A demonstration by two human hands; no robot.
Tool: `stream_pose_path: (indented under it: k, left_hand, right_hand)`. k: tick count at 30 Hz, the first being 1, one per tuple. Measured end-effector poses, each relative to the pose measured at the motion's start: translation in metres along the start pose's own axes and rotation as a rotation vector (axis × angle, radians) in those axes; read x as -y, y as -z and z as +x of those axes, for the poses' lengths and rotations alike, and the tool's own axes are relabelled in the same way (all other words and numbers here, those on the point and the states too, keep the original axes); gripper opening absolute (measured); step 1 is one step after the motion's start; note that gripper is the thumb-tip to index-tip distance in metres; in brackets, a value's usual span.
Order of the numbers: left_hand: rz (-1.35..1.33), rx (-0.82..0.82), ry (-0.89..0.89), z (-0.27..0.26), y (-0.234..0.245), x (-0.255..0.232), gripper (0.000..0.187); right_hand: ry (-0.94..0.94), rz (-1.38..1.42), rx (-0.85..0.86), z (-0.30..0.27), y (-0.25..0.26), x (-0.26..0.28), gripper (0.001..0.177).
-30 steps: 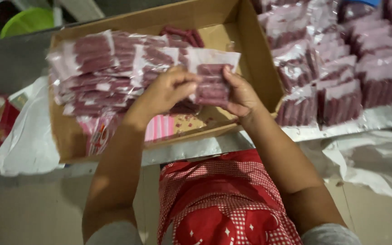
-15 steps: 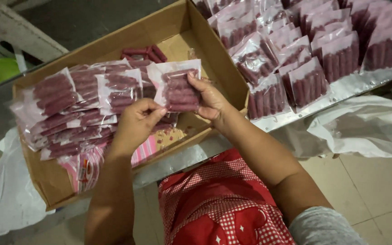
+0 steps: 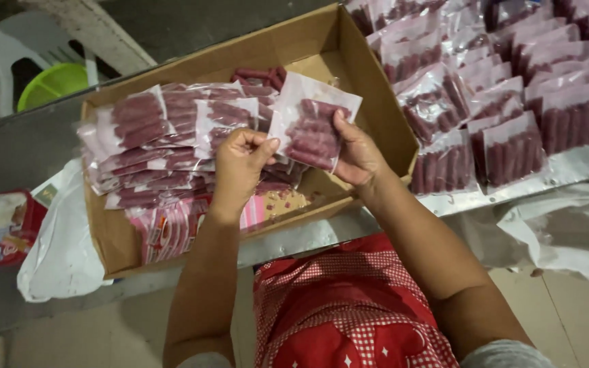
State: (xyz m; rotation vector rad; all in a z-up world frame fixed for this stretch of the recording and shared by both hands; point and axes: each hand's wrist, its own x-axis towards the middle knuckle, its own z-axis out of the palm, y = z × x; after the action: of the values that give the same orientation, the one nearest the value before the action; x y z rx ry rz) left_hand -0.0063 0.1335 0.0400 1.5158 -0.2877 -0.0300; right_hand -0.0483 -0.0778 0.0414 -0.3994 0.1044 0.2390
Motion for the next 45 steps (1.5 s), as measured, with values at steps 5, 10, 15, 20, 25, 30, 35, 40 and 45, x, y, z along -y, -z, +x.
stream_pose_path:
  k: [5, 10, 15, 20, 25, 30, 35, 40, 45]
  left_hand:
    - [-0.033, -0.049, 0.009, -0.009, 0.013, -0.027, 0.021]
    - [-0.166, -0.124, 0.062, 0.001, 0.027, -0.016, 0.021]
    - [-0.138, -0.019, 0.119, 0.013, 0.017, -0.013, 0.024]
    - [0.138, 0.258, 0.080, 0.016, -0.021, -0.067, 0.025]
    - [0.248, 0.417, -0.007, 0.008, -0.037, -0.109, 0.055]
    - [0.358, 0.354, -0.002, 0.003, -0.043, -0.095, 0.069]
    - [0.358, 0.143, -0.036, 0.014, -0.035, -0.068, 0.070]
    - [0.348, -0.098, -0.191, 0.028, -0.021, -0.020, 0.070]
    - [0.383, 0.020, -0.120, 0.021, -0.044, -0.008, 0.093]
  right_hand:
    - [-0.021, -0.067, -0.044, 0.009, 0.017, -0.002, 0.043]
    - [-0.033, -0.102, -0.078, 0.003, 0.011, -0.003, 0.046]
    - [-0.021, -0.054, -0.081, -0.004, 0.002, -0.009, 0.044]
    - [0.096, -0.045, -0.143, 0.008, 0.015, -0.017, 0.034]
    - [0.110, 0.006, -0.162, 0.018, 0.028, -0.022, 0.034]
    - [0.064, 0.024, -0.185, 0.010, 0.017, -0.023, 0.043]
    - [0.128, -0.040, -0.143, -0.013, -0.019, -0.013, 0.048]
    - [0.117, -0.096, -0.009, -0.011, -0.023, -0.007, 0.067]
    - [0.144, -0.119, -0.083, -0.004, -0.009, -0.008, 0.058]
